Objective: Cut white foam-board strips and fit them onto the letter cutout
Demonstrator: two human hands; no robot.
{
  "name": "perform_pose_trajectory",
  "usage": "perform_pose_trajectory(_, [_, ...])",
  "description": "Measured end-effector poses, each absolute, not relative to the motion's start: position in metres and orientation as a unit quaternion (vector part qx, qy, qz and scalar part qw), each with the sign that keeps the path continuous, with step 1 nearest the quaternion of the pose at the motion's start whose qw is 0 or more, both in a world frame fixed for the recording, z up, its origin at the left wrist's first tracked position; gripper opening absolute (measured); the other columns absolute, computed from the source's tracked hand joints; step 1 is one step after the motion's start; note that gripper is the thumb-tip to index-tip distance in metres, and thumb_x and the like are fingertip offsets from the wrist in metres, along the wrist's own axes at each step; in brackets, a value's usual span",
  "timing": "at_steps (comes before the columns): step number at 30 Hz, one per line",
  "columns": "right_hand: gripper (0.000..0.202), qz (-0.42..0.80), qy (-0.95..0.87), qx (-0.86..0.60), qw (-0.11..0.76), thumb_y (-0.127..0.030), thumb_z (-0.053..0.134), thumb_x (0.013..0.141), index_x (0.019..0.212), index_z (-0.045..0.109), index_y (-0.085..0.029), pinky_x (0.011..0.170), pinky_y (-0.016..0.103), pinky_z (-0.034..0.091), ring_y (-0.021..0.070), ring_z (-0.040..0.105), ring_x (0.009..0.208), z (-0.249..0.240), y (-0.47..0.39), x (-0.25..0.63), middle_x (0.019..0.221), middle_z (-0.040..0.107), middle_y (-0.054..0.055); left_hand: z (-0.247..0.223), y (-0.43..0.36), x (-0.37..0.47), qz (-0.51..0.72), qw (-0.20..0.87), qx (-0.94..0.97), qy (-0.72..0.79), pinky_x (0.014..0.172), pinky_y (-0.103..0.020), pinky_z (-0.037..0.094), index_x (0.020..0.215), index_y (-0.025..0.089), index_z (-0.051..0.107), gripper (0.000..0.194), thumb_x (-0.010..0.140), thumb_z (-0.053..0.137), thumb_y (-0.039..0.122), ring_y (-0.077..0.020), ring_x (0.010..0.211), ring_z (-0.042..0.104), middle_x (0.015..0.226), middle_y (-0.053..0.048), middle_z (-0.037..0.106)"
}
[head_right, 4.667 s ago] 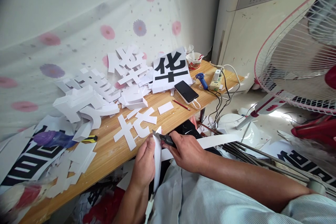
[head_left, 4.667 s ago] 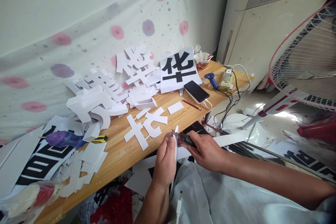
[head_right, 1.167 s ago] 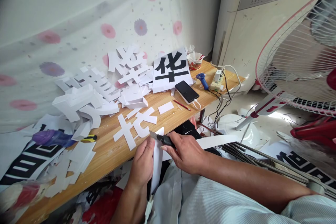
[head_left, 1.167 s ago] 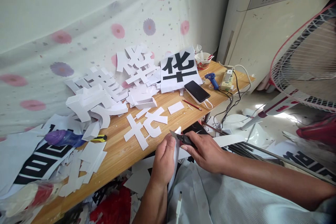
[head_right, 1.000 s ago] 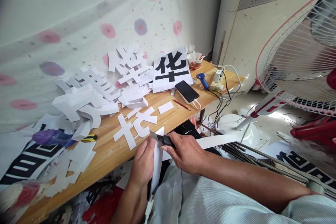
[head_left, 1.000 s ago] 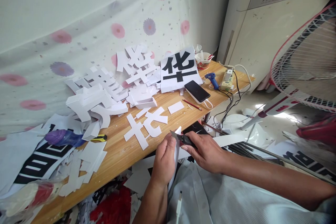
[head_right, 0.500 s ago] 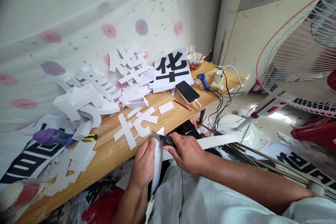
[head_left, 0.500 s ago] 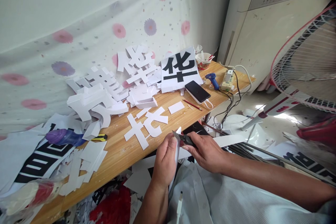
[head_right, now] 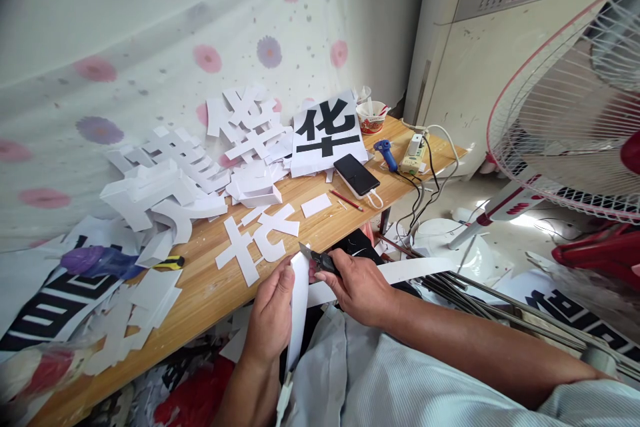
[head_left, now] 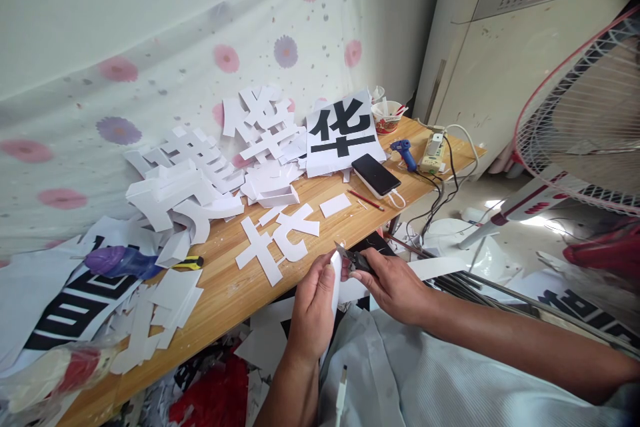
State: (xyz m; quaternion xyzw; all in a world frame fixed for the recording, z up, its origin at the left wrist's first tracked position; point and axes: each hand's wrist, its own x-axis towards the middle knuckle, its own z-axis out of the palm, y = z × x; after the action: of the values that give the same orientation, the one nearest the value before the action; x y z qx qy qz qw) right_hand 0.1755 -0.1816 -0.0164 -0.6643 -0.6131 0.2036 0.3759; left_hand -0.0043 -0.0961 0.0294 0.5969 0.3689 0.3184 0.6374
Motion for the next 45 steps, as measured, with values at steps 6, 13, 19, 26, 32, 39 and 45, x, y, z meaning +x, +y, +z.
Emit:
perform_pose_trajectory(6, [0.029, 0.23, -0.556, -0.677, 0.424, -0.051, 0.046, 0.115, 0.105, 0.054, -0.026, 0.067, 0.032, 0.046, 0.0229, 0.067, 0.072, -0.021, -0.182, 0.178, 0.083, 0.069, 0.003, 0.027, -0.096, -0.007, 0.304, 0.648, 0.583, 0.385, 0.105, -0.042, 0.059, 0.135, 0.019, 0.078, 0.059, 0.104, 0.064, 0.066, -0.0311, 0.118, 0.074, 0.132, -0.015, 0.079])
perform_pose_trajectory(13, [0.024, 0.224, -0.645, -0.592, 0.428, -0.049, 0.049, 0.115, 0.11, 0.053, -0.025, 0.066, 0.031, 0.044, 0.0211, 0.067, 0.073, -0.001, -0.185, 0.172, 0.088, 0.071, 0.003, 0.037, -0.096, 0.001, 0.313, 0.621, 0.612, 0.376, 0.113, -0.039, 0.053, 0.124, 0.02, 0.081, 0.051, 0.103, 0.066, 0.064, -0.0295, 0.121, 0.072, 0.132, -0.011, 0.079])
perform_pose_trajectory(19, [0.027, 0.201, -0.655, -0.601, 0.412, -0.05, 0.046, 0.116, 0.106, 0.049, -0.026, 0.066, 0.031, 0.043, 0.0216, 0.067, 0.073, -0.004, -0.183, 0.171, 0.086, 0.069, 0.003, 0.032, -0.095, -0.001, 0.315, 0.613, 0.625, 0.366, 0.116, -0.039, 0.05, 0.128, 0.022, 0.08, 0.047, 0.108, 0.06, 0.06, -0.0298, 0.128, 0.069, 0.132, -0.01, 0.079])
perform_pose_trajectory(26, [0.027, 0.186, -0.652, -0.611, 0.409, -0.05, 0.045, 0.116, 0.108, 0.049, -0.025, 0.067, 0.031, 0.043, 0.0224, 0.069, 0.075, -0.006, -0.184, 0.171, 0.087, 0.07, 0.004, 0.036, -0.097, 0.002, 0.316, 0.604, 0.626, 0.38, 0.117, -0.041, 0.05, 0.125, 0.021, 0.08, 0.051, 0.106, 0.06, 0.064, -0.0313, 0.129, 0.068, 0.128, -0.011, 0.08])
perform_pose_trajectory(32, [0.027, 0.173, -0.653, -0.617, 0.404, -0.05, 0.044, 0.117, 0.106, 0.049, -0.025, 0.065, 0.031, 0.042, 0.0221, 0.068, 0.073, -0.007, -0.183, 0.171, 0.086, 0.071, 0.004, 0.031, -0.096, 0.0, 0.315, 0.615, 0.606, 0.393, 0.113, -0.04, 0.053, 0.12, 0.02, 0.081, 0.053, 0.103, 0.065, 0.067, -0.0303, 0.119, 0.073, 0.119, -0.011, 0.082])
perform_pose_trajectory(39, [0.029, 0.16, -0.652, -0.622, 0.402, -0.051, 0.043, 0.117, 0.107, 0.05, -0.025, 0.066, 0.032, 0.042, 0.0229, 0.07, 0.073, -0.009, -0.183, 0.171, 0.086, 0.071, 0.004, 0.027, -0.096, 0.001, 0.332, 0.634, 0.576, 0.394, 0.115, -0.043, 0.052, 0.116, 0.017, 0.081, 0.053, 0.099, 0.072, 0.066, -0.0312, 0.117, 0.074, 0.113, -0.012, 0.083])
perform_pose_trajectory(45, [0.033, 0.195, -0.625, -0.645, 0.394, -0.054, 0.044, 0.117, 0.116, 0.056, -0.023, 0.069, 0.033, 0.045, 0.0263, 0.075, 0.08, -0.014, -0.182, 0.175, 0.093, 0.076, 0.007, 0.031, -0.097, 0.001, 0.345, 0.626, 0.586, 0.382, 0.117, -0.044, 0.052, 0.121, 0.019, 0.081, 0.055, 0.099, 0.069, 0.068, -0.0332, 0.126, 0.072, 0.12, -0.012, 0.083])
